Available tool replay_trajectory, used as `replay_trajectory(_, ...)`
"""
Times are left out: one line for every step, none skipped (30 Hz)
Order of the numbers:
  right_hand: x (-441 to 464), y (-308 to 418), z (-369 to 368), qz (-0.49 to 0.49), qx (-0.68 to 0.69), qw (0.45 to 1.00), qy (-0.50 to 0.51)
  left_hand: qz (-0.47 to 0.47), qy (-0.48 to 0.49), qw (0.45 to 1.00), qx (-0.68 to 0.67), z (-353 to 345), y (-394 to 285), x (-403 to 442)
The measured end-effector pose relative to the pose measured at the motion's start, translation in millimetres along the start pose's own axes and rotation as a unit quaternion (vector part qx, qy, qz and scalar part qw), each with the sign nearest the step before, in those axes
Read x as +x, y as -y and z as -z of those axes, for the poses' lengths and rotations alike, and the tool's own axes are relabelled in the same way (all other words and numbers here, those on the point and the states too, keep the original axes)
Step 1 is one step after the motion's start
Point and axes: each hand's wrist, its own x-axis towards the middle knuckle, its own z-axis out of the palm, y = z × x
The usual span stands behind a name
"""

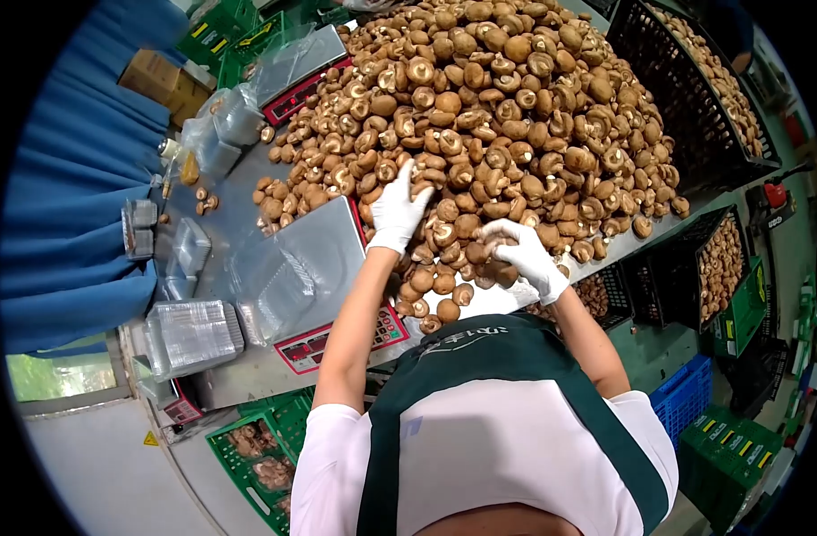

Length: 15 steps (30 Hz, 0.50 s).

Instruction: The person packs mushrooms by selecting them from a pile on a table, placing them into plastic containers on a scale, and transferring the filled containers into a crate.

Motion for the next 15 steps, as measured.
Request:
replay_trajectory(3, 15, -4, 0.007, -0.061, 0.998, -0.016, 0.061, 0.006, 0.996, -0.064, 14, -2, 2)
replay_trajectory(15, 14, -4, 0.05, -0.195, 0.979, -0.043, 0.124, 0.014, 0.984, -0.128, 26, -5, 3)
replay_trajectory(24, 18, -6, 0.134, -0.296, 0.943, -0.079, 0.153, -0.003, 0.96, -0.233, 31, -2, 4)
replay_trajectory(32, 25, -9, 0.216, -0.392, 0.887, -0.112, 0.111, -0.03, 0.936, -0.333, 25, 13, 8)
replay_trajectory(41, 32, -13, 0.23, -0.455, 0.851, -0.126, 0.181, 0.008, 0.895, -0.407, 20, 28, 6)
replay_trajectory(52, 39, -16, 0.243, -0.516, 0.809, -0.139, 0.249, 0.044, 0.843, -0.475, 29, 25, 4)
replay_trajectory(65, 39, -16, 0.236, -0.562, 0.782, -0.128, 0.3, 0.052, 0.778, -0.55, 35, 22, -1)
replay_trajectory(79, 37, -16, 0.26, -0.584, 0.758, -0.129, 0.293, 0.062, 0.733, -0.611, 40, 22, -6)
replay_trajectory(91, 38, -17, 0.245, -0.62, 0.736, -0.118, 0.296, 0.065, 0.67, -0.677, 43, 25, -8)
replay_trajectory(99, 40, -19, 0.229, -0.655, 0.712, -0.108, 0.296, 0.069, 0.602, -0.738, 45, 26, -10)
replay_trajectory(101, 40, -18, 0.229, -0.655, 0.712, -0.11, 0.317, 0.084, 0.562, -0.76, 46, 27, -13)
replay_trajectory(101, 44, -18, 0.259, -0.616, 0.733, -0.13, 0.34, 0.064, 0.541, -0.767, 49, 22, -14)
replay_trajectory(100, 48, -16, 0.288, -0.577, 0.749, -0.149, 0.337, 0.05, 0.53, -0.777, 41, 30, -15)
replay_trajectory(96, 52, -14, 0.284, -0.581, 0.747, -0.152, 0.336, 0.039, 0.516, -0.787, 33, 38, -16)
replay_trajectory(86, 54, -10, 0.283, -0.537, 0.778, -0.165, 0.349, 0.025, 0.571, -0.743, 40, 27, -16)
